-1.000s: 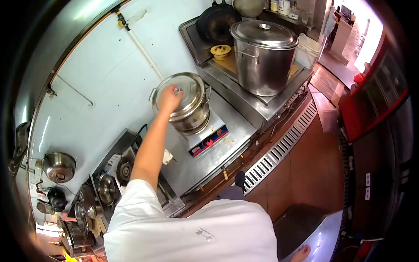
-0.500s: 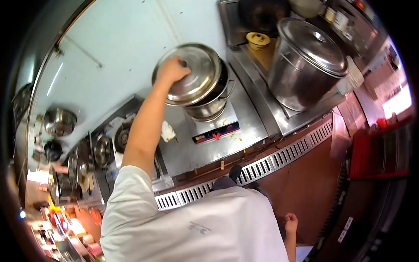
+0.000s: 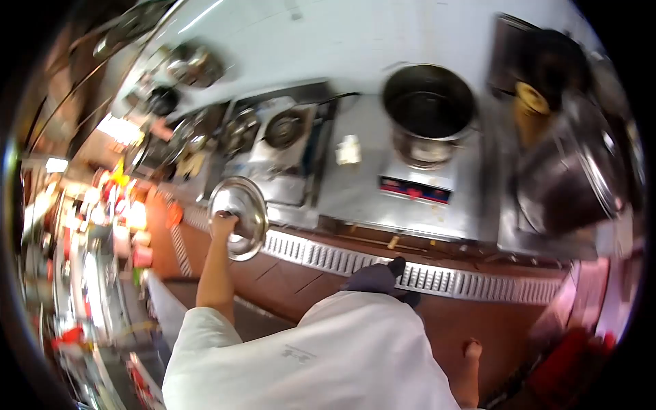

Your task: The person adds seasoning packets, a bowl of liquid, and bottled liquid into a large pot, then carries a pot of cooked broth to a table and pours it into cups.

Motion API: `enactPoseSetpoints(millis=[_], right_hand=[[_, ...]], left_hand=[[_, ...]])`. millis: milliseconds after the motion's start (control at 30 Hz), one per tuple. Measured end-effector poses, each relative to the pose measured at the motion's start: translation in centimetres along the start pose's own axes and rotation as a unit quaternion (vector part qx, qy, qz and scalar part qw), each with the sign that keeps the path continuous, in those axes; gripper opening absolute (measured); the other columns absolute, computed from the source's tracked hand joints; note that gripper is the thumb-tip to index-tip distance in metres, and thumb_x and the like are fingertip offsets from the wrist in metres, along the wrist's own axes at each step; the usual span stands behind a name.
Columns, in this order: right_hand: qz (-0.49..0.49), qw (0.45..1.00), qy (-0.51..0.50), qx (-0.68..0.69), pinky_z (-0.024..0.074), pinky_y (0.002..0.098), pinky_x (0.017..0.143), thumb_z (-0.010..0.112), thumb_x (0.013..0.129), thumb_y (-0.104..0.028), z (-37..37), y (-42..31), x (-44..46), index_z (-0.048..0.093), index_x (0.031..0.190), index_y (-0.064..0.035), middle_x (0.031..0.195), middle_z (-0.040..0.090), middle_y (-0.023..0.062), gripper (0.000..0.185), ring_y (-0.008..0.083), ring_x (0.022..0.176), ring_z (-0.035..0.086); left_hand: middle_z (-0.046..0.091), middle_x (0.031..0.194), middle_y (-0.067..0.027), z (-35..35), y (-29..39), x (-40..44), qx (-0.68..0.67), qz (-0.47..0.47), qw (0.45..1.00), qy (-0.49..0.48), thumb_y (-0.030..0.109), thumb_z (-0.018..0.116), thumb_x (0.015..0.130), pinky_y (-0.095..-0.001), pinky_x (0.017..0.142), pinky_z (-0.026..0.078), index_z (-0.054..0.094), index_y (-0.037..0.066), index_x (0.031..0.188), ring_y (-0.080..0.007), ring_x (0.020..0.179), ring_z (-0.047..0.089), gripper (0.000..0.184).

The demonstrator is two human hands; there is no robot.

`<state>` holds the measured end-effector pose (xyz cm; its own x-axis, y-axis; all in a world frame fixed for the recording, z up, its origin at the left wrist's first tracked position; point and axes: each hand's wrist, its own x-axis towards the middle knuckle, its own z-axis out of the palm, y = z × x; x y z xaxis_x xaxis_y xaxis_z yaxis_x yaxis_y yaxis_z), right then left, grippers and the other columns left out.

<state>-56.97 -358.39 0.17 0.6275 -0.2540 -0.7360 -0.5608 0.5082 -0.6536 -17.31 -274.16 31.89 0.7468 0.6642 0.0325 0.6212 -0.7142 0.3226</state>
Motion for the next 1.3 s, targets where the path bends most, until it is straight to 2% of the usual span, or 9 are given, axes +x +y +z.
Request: enactPoseSetpoints(millis=[100,200,367,467,567,733,933,1133,1300], right_hand=[[0.015,0.975,0.194,-0.11,0.0413,0.0279,0.042,0.053,0.083,-0.011,4.2,-3.7,5.5,0.059,0.084,-0.0079,0.059,0.053,0.0036,0.006,0.0159,0.048,0.05],[-0.011,0.982,0.095,-0.161,0.0393,0.0285,0.04,0.053,0.084,-0.011,11.2,-8.7,6.7,0.059,0.083,-0.0078,0.06,0.054,0.0042,0.007,0.0153,0.047,0.051],[-0.021,0.983,0.005,-0.184,0.0414,0.0262,0.044,0.055,0.086,-0.012,21.7,-9.4,11.1,0.059,0.087,-0.0078,0.067,0.056,0.003,0.006,0.0141,0.055,0.054],[0.019,0.966,0.069,-0.248,0.0445,0.0255,0.05,0.059,0.086,-0.014,28.9,-9.7,10.8,0.058,0.09,-0.008,0.067,0.055,0.0013,0.007,0.0137,0.06,0.056],[0.003,0.948,0.012,-0.317,0.0475,0.0291,0.051,0.058,0.084,-0.016,32.7,-6.4,12.7,0.058,0.103,-0.0057,0.075,0.062,0.0068,0.022,0.0181,0.06,0.059],[-0.006,0.897,-0.009,-0.443,0.0451,0.0264,0.052,0.06,0.085,-0.017,49.1,-8.5,4.1,0.06,0.1,-0.0082,0.081,0.062,0.0039,0.018,0.0137,0.067,0.059],[-0.113,0.918,0.029,-0.378,0.045,0.0256,0.053,0.062,0.085,-0.015,50.8,-7.1,0.1,0.061,0.099,-0.0077,0.076,0.062,0.002,0.016,0.0122,0.064,0.058],[-0.028,0.856,0.166,-0.489,0.0506,0.0303,0.061,0.06,0.084,-0.012,45.5,-3.5,-2.8,0.062,0.103,0.0029,0.084,0.066,0.0107,0.024,0.0171,0.068,0.062],[-0.045,0.891,0.224,-0.391,0.0495,0.03,0.06,0.057,0.084,-0.008,45.9,-4.5,-2.9,0.063,0.096,0.0031,0.081,0.065,0.0103,0.017,0.0158,0.066,0.061]], left_hand=[[0.059,0.111,-0.0223,-2.3,-10.4,-2.7,0.051,-0.133,0.99,0.021,0.029,0.074,0.058,-0.0387,0.088,0.048,0.057,0.002,0.113,-0.0347,0.101,0.059,0.064],[0.052,0.121,-0.0223,-5.2,-14.2,-4.2,0.056,-0.22,0.974,-0.007,0.026,0.072,0.06,-0.0394,0.093,0.045,0.054,0.005,0.118,-0.0353,0.109,0.055,0.064],[0.053,0.115,-0.0213,-0.4,-21.2,3.1,0.08,-0.16,0.984,0.006,0.026,0.073,0.06,-0.0392,0.091,0.046,0.056,0.006,0.116,-0.035,0.105,0.056,0.062],[0.053,0.113,-0.0227,2.7,-16.8,10.5,0.033,-0.116,0.993,-0.018,0.029,0.074,0.06,-0.0411,0.088,0.047,0.057,0.007,0.113,-0.0358,0.101,0.057,0.06],[0.054,0.114,-0.02,7.4,-9.7,19.6,0.003,-0.043,0.994,-0.103,0.031,0.073,0.062,-0.0419,0.088,0.047,0.057,0.011,0.114,-0.0365,0.1,0.057,0.058],[0.049,0.122,-0.0154,13.1,5.3,29.8,-0.038,0.123,0.986,-0.104,0.028,0.07,0.065,-0.0412,0.092,0.045,0.054,0.016,0.118,-0.0323,0.115,0.049,0.057],[0.051,0.12,-0.0147,19.4,15.1,36.7,0.001,0.206,0.967,-0.147,0.022,0.063,0.067,-0.041,0.095,0.043,0.054,0.014,0.12,-0.0314,0.116,0.048,0.054],[0.054,0.12,-0.0154,23.0,17.2,38.9,-0.018,0.258,0.949,-0.178,0.031,0.069,0.065,-0.0432,0.095,0.043,0.052,0.018,0.122,-0.0329,0.115,0.049,0.061],[0.044,0.133,-0.0163,24.4,17.2,39.8,0.02,0.287,0.942,-0.172,0.033,0.069,0.068,-0.043,0.097,0.042,0.045,0.017,0.13,-0.0334,0.121,0.045,0.069]])
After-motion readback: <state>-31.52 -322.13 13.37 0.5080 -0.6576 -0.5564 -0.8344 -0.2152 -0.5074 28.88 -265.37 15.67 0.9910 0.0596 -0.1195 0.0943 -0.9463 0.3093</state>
